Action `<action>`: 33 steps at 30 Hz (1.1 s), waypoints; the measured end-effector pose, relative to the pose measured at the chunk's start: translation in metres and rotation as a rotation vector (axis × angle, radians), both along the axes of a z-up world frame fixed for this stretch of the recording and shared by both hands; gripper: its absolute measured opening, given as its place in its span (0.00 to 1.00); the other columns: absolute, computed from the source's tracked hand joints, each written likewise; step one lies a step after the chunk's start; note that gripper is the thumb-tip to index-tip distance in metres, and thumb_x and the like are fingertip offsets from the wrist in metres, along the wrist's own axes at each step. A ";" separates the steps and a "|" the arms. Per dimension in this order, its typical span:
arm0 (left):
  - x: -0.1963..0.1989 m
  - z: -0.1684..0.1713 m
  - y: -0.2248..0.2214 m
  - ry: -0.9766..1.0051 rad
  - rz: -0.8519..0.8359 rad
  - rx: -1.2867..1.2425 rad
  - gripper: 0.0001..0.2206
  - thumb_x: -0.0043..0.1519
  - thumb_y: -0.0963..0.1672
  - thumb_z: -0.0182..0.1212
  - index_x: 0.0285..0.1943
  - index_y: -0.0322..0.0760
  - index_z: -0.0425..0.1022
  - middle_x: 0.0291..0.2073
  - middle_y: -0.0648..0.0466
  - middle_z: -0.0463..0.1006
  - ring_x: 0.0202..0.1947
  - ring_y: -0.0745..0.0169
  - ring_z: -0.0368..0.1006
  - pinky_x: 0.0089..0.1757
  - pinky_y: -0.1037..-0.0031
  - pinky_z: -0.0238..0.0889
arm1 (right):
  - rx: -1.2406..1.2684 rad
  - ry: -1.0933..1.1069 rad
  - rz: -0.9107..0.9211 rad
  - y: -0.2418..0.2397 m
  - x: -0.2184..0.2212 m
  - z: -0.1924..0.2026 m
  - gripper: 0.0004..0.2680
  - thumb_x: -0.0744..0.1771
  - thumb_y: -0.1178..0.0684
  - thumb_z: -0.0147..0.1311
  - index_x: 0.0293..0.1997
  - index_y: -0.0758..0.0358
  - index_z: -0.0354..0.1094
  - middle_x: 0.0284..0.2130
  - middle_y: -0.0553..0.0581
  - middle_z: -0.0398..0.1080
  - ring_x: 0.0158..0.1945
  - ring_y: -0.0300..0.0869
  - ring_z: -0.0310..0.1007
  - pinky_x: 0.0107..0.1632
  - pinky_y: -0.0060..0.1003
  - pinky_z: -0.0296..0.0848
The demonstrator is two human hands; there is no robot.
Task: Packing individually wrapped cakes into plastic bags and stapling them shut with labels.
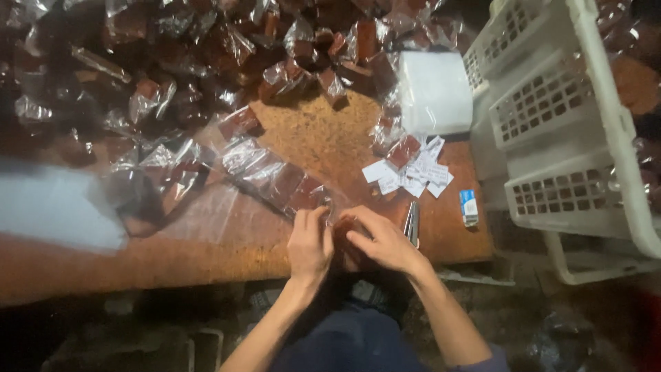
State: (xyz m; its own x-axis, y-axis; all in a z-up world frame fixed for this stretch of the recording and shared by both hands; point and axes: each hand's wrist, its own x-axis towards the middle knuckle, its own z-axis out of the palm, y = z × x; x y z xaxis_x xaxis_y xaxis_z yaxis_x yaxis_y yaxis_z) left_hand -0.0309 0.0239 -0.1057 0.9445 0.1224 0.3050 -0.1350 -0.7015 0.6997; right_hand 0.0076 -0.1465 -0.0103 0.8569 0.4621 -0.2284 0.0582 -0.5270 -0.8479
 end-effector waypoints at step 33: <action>-0.024 -0.031 0.016 0.331 0.059 0.076 0.13 0.62 0.49 0.53 0.27 0.43 0.67 0.22 0.46 0.76 0.25 0.36 0.73 0.30 0.48 0.63 | 0.917 0.502 -1.250 0.102 -0.027 -0.030 0.27 0.60 0.69 0.55 0.69 0.68 0.63 0.62 0.62 0.70 0.57 0.47 0.72 0.61 0.38 0.69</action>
State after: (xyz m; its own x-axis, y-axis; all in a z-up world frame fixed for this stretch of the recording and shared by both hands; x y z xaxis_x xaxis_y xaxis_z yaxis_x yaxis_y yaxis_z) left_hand -0.0552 0.0396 -0.1368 0.9857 0.1685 -0.0060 0.1327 -0.7535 0.6440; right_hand -0.0192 -0.0450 -0.0398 0.7100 -0.2937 -0.6401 -0.3578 0.6325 -0.6870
